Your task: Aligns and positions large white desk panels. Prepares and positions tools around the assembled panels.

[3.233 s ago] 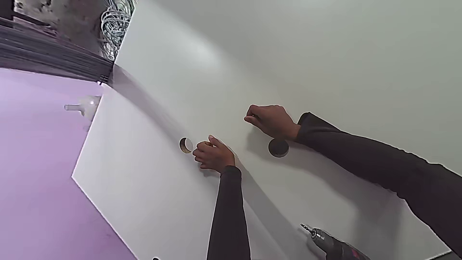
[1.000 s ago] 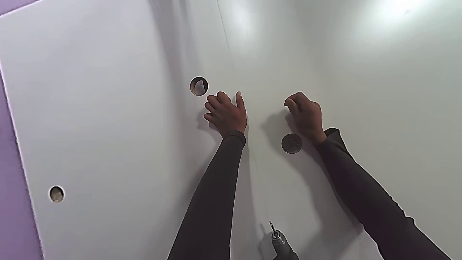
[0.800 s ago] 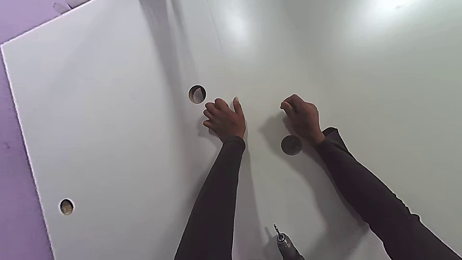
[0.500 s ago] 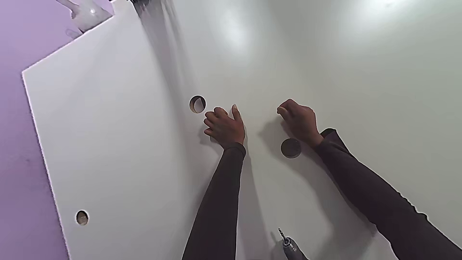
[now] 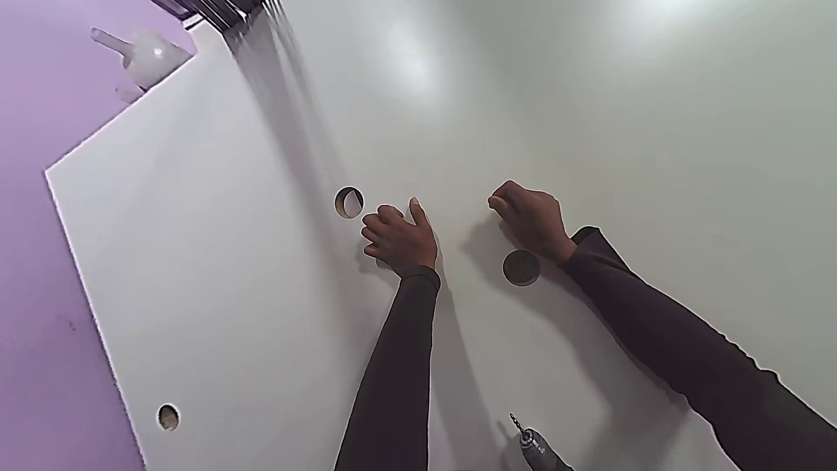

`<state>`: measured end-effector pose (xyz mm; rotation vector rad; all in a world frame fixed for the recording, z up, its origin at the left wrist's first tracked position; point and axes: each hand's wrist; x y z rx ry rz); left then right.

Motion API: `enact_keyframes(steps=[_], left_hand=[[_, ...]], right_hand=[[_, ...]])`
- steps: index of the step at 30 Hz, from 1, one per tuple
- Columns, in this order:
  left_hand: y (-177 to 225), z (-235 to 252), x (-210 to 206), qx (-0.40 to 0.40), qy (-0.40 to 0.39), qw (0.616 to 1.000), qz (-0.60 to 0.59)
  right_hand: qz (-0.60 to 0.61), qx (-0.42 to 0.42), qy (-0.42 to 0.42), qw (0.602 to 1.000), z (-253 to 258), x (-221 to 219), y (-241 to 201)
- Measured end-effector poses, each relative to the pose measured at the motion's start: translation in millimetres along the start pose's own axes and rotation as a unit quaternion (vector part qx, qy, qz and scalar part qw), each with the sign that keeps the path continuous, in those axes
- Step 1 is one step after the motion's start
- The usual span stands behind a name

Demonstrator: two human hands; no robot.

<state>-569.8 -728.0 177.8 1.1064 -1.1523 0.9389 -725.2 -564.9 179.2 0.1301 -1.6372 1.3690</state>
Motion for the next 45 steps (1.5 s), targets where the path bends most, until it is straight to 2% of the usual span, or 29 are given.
enact_keyframes(steps=[45], left_hand=[[0.5, 1.0, -2.2, 0.004, 0.013, 1.000, 0.004]], right_hand=[[-0.002, 0.006, -0.007, 1.000, 0.1, 0.5, 0.7]])
Point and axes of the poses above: each hand's wrist, its own z-axis towards the middle knuckle, its own x-axis out of the back of the hand, y = z × x, and after that the axes turned 4 degrees about -z, right-handed
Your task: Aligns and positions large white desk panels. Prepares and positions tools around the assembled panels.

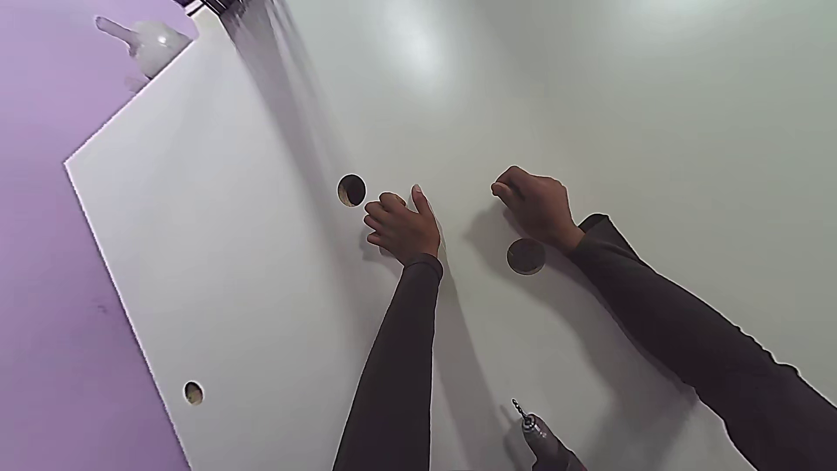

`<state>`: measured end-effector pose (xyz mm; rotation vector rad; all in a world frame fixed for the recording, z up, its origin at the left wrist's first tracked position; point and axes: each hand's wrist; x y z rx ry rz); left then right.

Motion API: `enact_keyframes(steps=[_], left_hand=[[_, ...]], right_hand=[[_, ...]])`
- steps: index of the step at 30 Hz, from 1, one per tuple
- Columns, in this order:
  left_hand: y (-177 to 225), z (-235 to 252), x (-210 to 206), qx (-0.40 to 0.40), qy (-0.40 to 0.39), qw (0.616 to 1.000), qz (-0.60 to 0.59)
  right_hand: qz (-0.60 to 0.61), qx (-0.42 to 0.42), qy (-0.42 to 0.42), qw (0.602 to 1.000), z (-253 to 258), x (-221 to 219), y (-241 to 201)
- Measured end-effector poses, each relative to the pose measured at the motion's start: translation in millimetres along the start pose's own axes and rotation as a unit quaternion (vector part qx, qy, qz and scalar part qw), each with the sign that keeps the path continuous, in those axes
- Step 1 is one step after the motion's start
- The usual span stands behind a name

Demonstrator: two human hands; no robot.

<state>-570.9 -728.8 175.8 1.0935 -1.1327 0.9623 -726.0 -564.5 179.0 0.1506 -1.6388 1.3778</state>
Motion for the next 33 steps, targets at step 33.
enact_keyframes(steps=[33], left_hand=[[-0.8, 0.4, 0.1, -0.004, -0.010, 1.000, -0.012]], right_hand=[[-0.001, 0.000, 0.003, 1.000, 0.4, -1.6, 0.3]])
Point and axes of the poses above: each hand's wrist, its own z-axis towards the middle knuckle, its own x-axis out of the back of the hand, y = z × x, and after that the axes turned 4 degrees about -z, right-handed
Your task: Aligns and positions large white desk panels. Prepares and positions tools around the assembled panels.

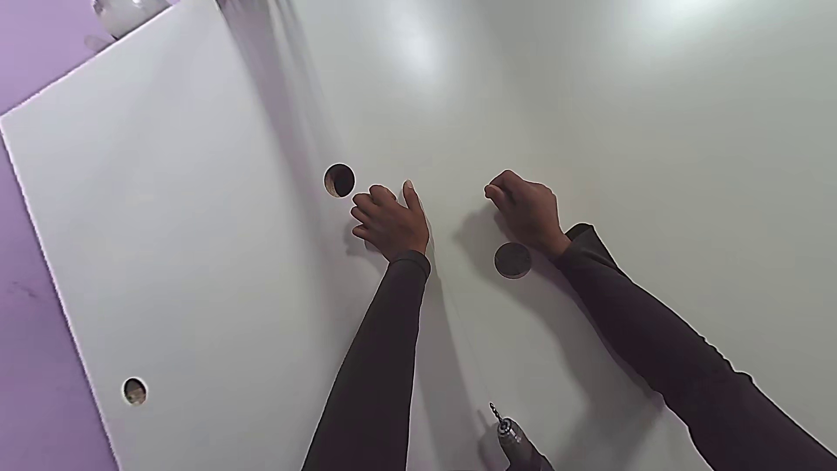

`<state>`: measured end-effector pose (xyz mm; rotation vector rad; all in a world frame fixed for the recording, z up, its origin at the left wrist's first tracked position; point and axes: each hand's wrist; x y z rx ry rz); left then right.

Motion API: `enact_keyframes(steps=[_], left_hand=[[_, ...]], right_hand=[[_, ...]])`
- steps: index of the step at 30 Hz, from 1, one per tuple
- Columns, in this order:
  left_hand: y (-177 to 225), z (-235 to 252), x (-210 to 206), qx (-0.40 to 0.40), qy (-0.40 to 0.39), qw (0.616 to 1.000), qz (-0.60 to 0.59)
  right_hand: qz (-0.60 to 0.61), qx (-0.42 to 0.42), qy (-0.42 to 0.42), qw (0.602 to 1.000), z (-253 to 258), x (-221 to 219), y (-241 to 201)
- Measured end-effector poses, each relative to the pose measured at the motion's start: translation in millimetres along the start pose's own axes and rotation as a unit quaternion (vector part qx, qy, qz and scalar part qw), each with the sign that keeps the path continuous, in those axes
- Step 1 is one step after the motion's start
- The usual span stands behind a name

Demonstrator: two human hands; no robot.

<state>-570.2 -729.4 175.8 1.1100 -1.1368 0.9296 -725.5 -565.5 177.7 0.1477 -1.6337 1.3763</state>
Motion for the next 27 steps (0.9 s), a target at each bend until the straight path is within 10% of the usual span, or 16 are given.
enact_keyframes(steps=[27], left_hand=[[-0.4, 0.1, -0.9, 0.000, 0.002, 1.000, -0.003]], right_hand=[[0.005, 0.009, 0.004, 1.000, -0.3, -0.2, 0.8]])
Point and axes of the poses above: each hand's wrist, its own z-axis towards the middle knuckle, its own x-axis out of the back of the hand, y = z × x, and after that the axes turned 4 degrees about -z, right-handed
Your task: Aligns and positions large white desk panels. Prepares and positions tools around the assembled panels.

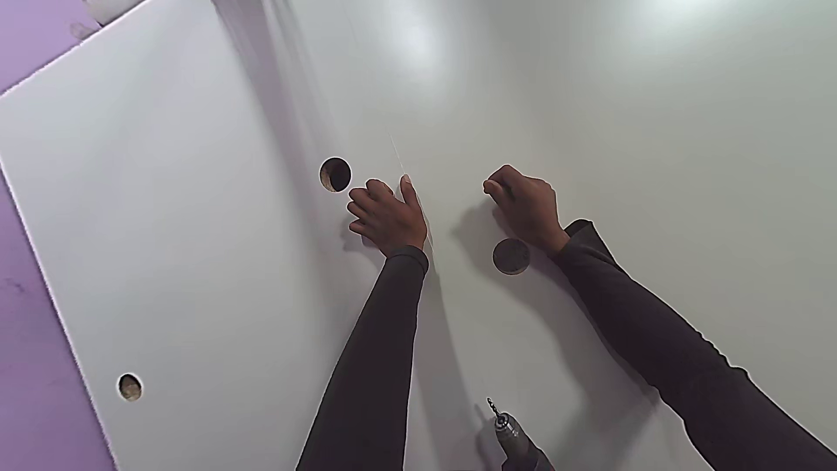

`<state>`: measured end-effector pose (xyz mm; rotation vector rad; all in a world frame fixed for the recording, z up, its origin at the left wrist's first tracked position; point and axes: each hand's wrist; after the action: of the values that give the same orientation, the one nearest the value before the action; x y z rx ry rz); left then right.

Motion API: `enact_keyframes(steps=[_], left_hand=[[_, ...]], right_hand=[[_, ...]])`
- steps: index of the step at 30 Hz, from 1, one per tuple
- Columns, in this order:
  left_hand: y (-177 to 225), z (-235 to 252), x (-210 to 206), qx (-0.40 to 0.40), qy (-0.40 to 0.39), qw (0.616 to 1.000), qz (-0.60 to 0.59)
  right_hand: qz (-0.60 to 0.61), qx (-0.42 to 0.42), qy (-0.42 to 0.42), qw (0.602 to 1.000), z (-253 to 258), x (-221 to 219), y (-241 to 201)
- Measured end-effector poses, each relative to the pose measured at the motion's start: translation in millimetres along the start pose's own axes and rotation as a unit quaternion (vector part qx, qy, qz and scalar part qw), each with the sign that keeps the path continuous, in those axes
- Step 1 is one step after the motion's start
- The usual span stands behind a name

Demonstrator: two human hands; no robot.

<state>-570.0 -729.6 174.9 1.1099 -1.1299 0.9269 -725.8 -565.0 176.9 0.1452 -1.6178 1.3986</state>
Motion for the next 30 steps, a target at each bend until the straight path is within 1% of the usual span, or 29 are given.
enact_keyframes(steps=[30], left_hand=[[1.9, 0.9, 0.1, 0.009, -0.009, 1.000, 0.010]], right_hand=[[-0.002, 0.004, -0.014, 1.000, -1.5, 1.5, -1.6]])
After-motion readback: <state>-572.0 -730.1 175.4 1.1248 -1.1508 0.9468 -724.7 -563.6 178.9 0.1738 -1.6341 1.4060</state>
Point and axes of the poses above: each hand's wrist, its own z-axis towards the middle knuckle, its own x-axis out of the back of the hand, y = z × x, and after that the axes turned 4 degrees about -z, right-handed
